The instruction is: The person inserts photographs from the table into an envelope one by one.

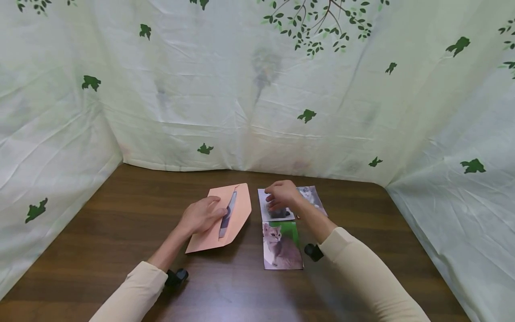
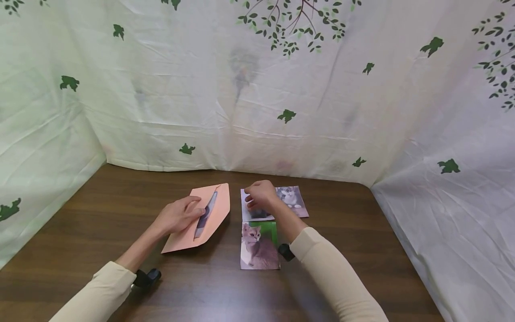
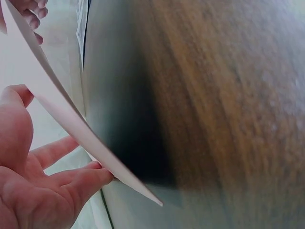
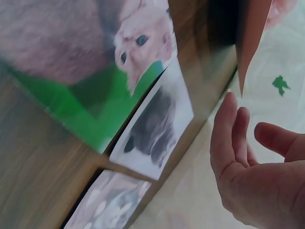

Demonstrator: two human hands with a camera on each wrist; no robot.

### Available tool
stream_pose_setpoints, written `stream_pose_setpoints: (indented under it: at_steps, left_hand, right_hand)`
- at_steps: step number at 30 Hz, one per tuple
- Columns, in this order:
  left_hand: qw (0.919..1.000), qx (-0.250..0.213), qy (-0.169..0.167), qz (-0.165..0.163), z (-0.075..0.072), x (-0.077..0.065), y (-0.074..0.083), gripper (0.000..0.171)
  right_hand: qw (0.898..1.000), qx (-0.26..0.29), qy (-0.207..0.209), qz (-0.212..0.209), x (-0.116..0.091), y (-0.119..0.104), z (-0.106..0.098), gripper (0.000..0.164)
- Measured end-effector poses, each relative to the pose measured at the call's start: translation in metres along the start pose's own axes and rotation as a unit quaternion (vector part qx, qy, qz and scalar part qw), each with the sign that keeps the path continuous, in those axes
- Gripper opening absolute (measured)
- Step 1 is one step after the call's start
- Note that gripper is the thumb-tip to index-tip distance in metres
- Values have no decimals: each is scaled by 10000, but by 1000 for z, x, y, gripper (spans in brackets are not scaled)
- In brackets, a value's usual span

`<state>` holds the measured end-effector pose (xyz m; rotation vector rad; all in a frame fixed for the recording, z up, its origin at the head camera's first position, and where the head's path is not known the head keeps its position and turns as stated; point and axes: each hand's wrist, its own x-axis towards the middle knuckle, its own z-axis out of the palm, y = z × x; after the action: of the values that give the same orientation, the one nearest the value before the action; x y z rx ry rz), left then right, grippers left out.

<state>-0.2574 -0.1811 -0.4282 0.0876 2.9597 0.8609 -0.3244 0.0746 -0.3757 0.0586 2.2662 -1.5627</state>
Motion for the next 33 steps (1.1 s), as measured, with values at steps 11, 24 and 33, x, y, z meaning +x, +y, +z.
stream_pose_setpoints:
  at_steps: [11,24,33]
  left_hand:
    - [10000,0,-38,10,0,1,0,59]
    - [9999,-54,-64,-66,0,0,0,59]
    - [10000,-30,-59,-40,1,1,0,60]
  right_hand:
    - [9998,-122,124,-27,-3,13,-40,39]
    - [9991,-152,396,66,-6,30,-83,45]
    - [9988,-46,434,205,-13,45,-104,46]
